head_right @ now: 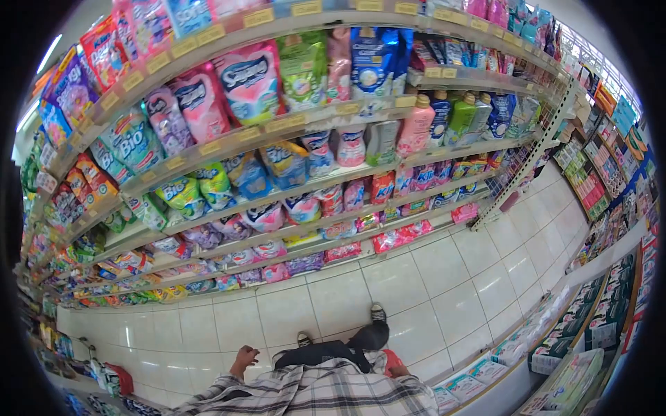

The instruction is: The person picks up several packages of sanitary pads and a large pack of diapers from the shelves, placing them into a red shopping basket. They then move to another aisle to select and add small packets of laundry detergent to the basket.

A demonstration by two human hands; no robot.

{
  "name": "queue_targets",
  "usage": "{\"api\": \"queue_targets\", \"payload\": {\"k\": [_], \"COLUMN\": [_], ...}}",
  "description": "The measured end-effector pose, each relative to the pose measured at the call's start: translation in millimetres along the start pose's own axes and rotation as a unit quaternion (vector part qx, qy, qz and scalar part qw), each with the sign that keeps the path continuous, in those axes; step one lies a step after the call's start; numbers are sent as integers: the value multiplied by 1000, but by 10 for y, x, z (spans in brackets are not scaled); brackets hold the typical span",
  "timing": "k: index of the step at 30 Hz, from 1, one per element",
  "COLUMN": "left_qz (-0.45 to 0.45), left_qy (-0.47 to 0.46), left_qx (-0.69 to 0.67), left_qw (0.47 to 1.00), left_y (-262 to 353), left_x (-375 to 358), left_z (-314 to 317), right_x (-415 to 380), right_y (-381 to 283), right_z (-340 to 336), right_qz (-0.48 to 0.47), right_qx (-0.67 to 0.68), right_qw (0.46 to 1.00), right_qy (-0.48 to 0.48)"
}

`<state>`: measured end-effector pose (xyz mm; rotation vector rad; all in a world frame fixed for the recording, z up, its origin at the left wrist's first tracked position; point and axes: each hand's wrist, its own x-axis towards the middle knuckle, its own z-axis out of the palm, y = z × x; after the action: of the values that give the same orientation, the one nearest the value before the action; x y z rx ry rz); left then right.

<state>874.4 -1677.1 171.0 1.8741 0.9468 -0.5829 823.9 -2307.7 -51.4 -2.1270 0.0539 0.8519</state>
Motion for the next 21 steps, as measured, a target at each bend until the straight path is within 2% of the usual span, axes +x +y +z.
{"api": "queue_targets", "payload": {"k": [1, 3, 4, 5, 6, 7, 8, 9, 10, 14, 15, 18, 20, 21], "left_qz": [-7, -21, -27, -36, -44, -50, -57, -7, -29, -136, -153, -173, -167, -155], "left_qy": [-7, -8, 28, 63, 100, 106, 112, 110, 115, 113, 104, 74, 54, 43], "left_qx": [-12, -24, -54, -86, -120, -149, -181, -202, -199, -157, -156, -151, -150, -148], "left_qw": [1000, 999, 998, 994, 987, 982, 975, 973, 973, 972, 970, 971, 973, 976], "left_y": [72, 17, 34, 37, 49, 25, -10, -189, -278, -432, -476, -288, -234, -211], "left_x": [-40, -83, -129, -254, -352, -471, -568, -608, -836, -1815, -2016, -2406, -2564, -2627], "left_z": [168, 577, 823, 1097, 1402, 1747, 2104, 2502, 2854, 3790, 4019, 4666, 5053, 5219], "right_x": [18, 233, 280, 583, 891, 1038, 1472, 1433, 1605, 1638, 1580, 1279, 1190, 1104], "right_y": [189, -66, -376, -491, -591, -883, -880, -1368, -1442, -1389, -1302, -949, -446, -321], "right_z": [-164, -980, -1452, -1896, -2335, -2964, -3511, -4001, -4443, -5058, -5115, -4936, -4662, -4539], "right_qz": [-8, 60, 94, 112, 109, 22, -64, -98, -122, -160, -135, -91, -32, 15], "right_qx": [-89, -44, -21, 119, 254, 266, 165, 228, 193, 46, 74, 138, 55, 55], "right_qw": [996, 997, 995, 982, 946, 944, 965, 947, 952, 971, 980, 986, 997, 996], "right_qy": [-3, 11, 20, 92, 168, 194, 196, 206, 204, 173, 129, 20, -48, -72]}}
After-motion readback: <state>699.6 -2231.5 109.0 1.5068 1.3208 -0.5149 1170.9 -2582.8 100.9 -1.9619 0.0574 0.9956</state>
